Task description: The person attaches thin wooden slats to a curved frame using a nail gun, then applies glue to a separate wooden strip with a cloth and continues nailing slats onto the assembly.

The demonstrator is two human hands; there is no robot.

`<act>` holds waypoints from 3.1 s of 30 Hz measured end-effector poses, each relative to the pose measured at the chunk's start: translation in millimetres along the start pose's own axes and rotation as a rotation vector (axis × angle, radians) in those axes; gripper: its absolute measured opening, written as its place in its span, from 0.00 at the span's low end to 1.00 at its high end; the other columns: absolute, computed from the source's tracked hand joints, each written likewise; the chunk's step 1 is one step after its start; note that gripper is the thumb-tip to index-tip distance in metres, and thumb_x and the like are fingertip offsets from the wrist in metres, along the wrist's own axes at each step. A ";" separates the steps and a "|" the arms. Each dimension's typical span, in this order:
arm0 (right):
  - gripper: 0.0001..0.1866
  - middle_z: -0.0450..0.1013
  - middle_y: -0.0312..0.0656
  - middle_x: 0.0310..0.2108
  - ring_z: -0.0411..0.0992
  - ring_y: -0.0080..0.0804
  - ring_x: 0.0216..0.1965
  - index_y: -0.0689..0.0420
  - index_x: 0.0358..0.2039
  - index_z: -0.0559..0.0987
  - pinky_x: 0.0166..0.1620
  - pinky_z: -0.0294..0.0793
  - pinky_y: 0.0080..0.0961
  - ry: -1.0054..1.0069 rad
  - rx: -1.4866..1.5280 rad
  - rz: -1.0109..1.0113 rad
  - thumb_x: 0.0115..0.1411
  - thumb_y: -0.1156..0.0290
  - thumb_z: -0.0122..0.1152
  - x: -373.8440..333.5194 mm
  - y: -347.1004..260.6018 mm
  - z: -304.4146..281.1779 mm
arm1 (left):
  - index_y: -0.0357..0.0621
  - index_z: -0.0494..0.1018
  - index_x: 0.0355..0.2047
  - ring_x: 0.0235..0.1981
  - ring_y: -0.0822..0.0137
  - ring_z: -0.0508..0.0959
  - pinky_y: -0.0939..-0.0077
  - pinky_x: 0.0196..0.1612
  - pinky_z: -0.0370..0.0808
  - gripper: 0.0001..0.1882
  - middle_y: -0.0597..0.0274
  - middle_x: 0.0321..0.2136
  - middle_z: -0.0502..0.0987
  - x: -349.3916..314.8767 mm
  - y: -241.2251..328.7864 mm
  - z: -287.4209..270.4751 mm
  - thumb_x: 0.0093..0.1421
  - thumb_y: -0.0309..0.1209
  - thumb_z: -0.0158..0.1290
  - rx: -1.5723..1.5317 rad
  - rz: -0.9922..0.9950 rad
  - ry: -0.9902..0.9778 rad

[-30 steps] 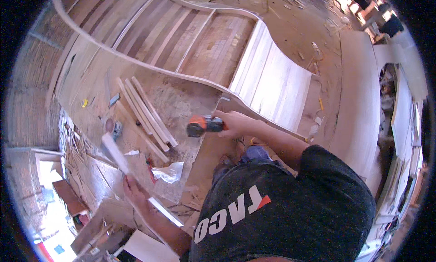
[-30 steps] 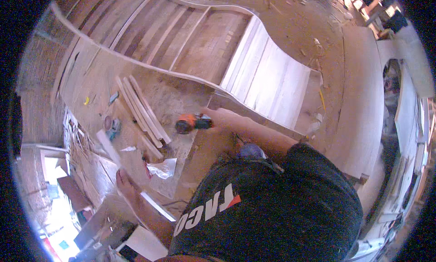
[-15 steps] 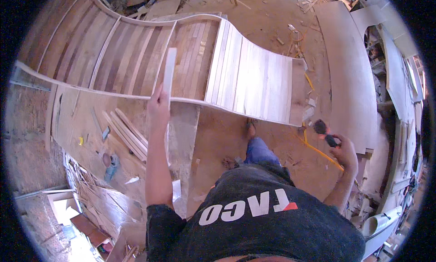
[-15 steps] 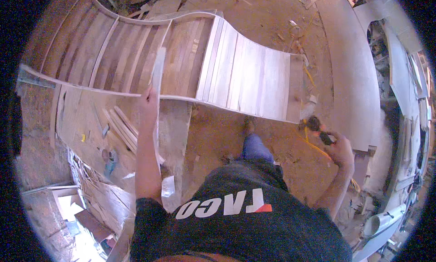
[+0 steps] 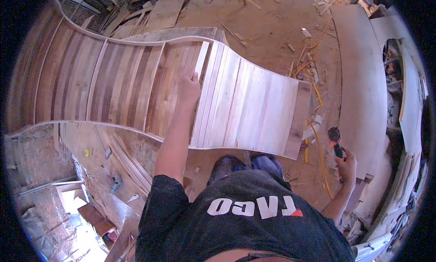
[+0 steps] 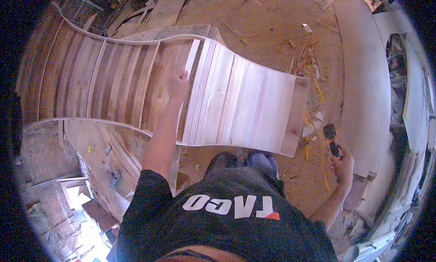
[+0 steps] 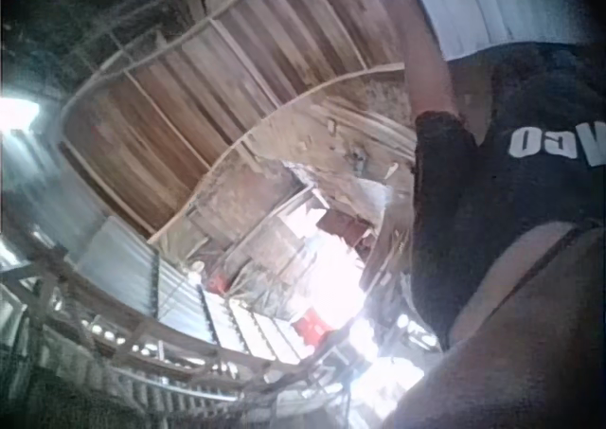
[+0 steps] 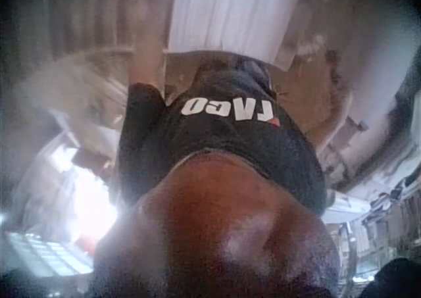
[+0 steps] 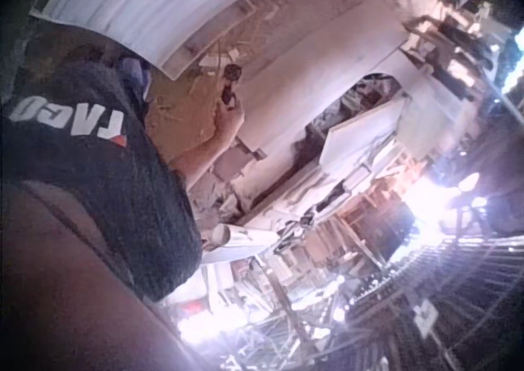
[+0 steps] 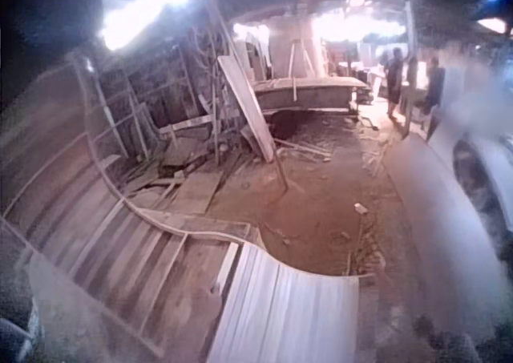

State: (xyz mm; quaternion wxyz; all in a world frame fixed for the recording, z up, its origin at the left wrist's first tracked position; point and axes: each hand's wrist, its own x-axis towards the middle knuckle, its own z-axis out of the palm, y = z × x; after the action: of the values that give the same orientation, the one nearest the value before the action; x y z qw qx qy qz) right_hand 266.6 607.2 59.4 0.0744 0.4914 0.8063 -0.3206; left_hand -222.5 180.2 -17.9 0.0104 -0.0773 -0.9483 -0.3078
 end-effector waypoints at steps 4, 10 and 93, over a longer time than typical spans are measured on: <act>0.31 0.71 0.36 0.17 0.71 0.23 0.18 0.56 0.61 0.77 0.23 0.69 0.26 -0.036 0.071 0.000 0.54 0.77 0.67 37.4 -7.8 10.9 | 0.38 0.78 0.55 0.52 0.42 0.80 0.56 0.55 0.77 0.20 0.38 0.47 0.81 12.7 -3.1 19.1 0.68 0.34 0.51 -0.074 0.005 0.055; 0.30 0.72 0.36 0.19 0.72 0.24 0.18 0.53 0.60 0.78 0.22 0.70 0.28 0.006 -0.026 0.019 0.55 0.71 0.71 59.6 -6.7 19.9 | 0.38 0.78 0.56 0.49 0.42 0.81 0.55 0.52 0.77 0.20 0.38 0.47 0.81 28.3 -7.3 36.1 0.69 0.36 0.50 -0.012 -0.007 -0.028; 0.20 0.67 0.29 0.17 0.62 0.18 0.15 0.53 0.27 0.78 0.19 0.60 0.23 -0.917 -0.181 -0.465 0.49 0.56 0.81 401.5 -584.6 264.5 | 0.34 0.78 0.44 0.30 0.41 0.80 0.54 0.33 0.74 0.14 0.38 0.27 0.78 91.8 2.7 76.5 0.63 0.32 0.57 -0.245 -0.017 -0.015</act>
State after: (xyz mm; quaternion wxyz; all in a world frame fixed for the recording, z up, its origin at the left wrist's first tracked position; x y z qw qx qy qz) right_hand -479.3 568.0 -63.0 0.3889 0.1002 0.8033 -0.4398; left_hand -310.7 240.0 -72.1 -0.0089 -0.0723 -0.9043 -0.4206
